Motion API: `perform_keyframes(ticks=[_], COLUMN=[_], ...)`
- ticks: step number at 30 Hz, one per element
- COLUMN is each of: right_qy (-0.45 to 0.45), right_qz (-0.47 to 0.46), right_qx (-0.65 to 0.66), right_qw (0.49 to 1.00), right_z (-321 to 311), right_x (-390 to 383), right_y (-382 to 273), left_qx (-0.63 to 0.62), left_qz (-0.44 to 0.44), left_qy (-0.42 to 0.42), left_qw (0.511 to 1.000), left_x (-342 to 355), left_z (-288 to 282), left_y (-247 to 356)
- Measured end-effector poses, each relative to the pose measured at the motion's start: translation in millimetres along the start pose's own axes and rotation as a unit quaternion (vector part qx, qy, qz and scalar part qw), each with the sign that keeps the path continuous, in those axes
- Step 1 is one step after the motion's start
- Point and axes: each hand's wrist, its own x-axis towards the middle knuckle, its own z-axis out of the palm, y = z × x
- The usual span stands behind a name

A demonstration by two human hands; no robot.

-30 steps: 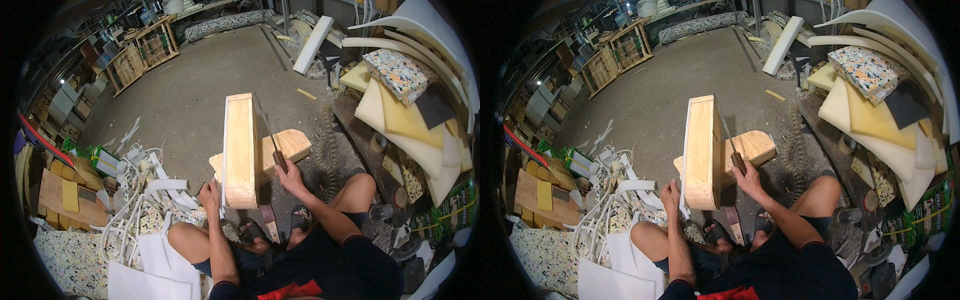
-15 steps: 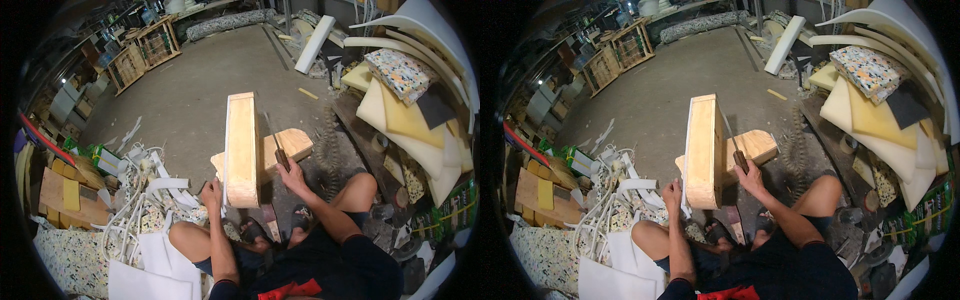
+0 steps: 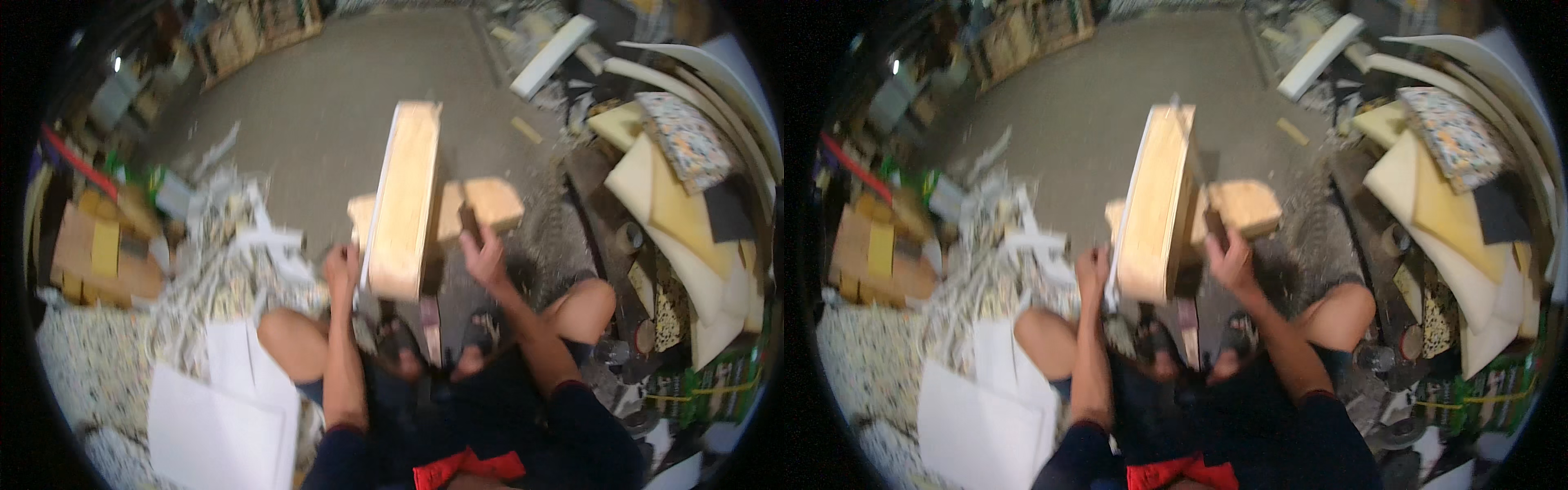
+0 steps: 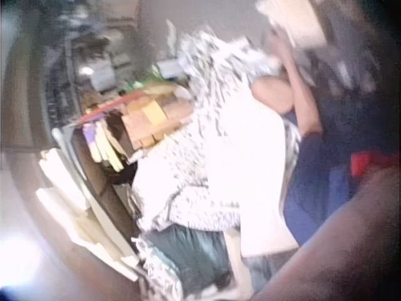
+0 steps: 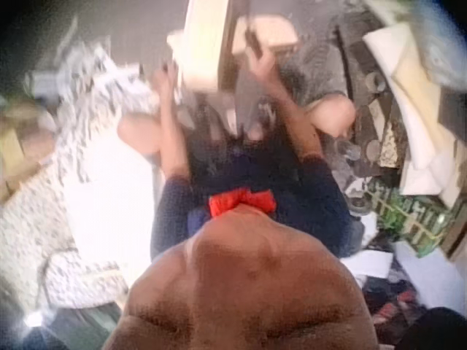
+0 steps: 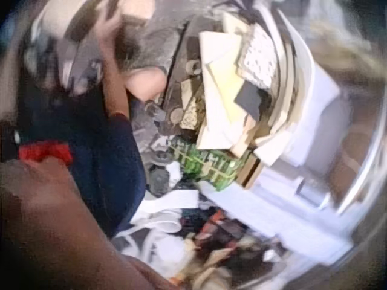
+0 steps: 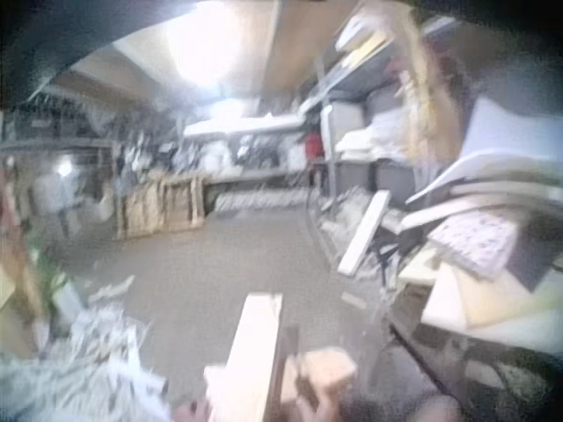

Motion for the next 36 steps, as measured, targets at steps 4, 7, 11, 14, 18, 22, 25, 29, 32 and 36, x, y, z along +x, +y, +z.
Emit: perform_keyframes(ticks=[4,7,11,14,18,22,25,29,32,36], right_qy=[-0.13,-0.291,-0.38,-0.39,-0.386,-0.387,-0.38,-0.391,-0.39,-0.405], right_qz=[-0.026,-0.044,-0.05,-0.035,-0.007,-0.009,-0.021,-0.006,-0.01,0.03], right_qx=[0.055,-0.027,-0.082,-0.072,-0.039,-0.033,-0.041,-0.042,-0.054,-0.051], right_qw=[0.99,0.955,0.92,0.917,0.922,0.922,0.924,0.92,0.919,0.912], right_z=[-18,-46,-74,-79,-78,-77,-77,-75,-76,-82], right_x=[-13,-27,-36,-48,-67,-75,-76,-74,-73,-76], right_y=[-14,-26,-31,-27,-18,-15,-16,-19,-21,-26], left_qx=[-0.207,-0.268,-0.277,-0.257,-0.192,-0.17,-0.15,-0.098,-0.094,-0.077], left_qz=[-0.05,-0.058,-0.064,-0.057,-0.043,-0.034,-0.037,-0.017,-0.017,0.002], left_qy=[0.085,0.064,0.061,0.062,0.07,0.075,0.082,0.102,0.101,0.104], left_qw=[0.973,0.96,0.957,0.963,0.978,0.982,0.985,0.99,0.99,0.992], left_x=[-13,-44,-86,-101,-108,-112,-113,-111,-109,-108], left_z=[-29,-54,-50,-36,-26,-25,-26,-25,-24,-24], left_y=[-6,-7,5,12,17,24,28,32,33,33])
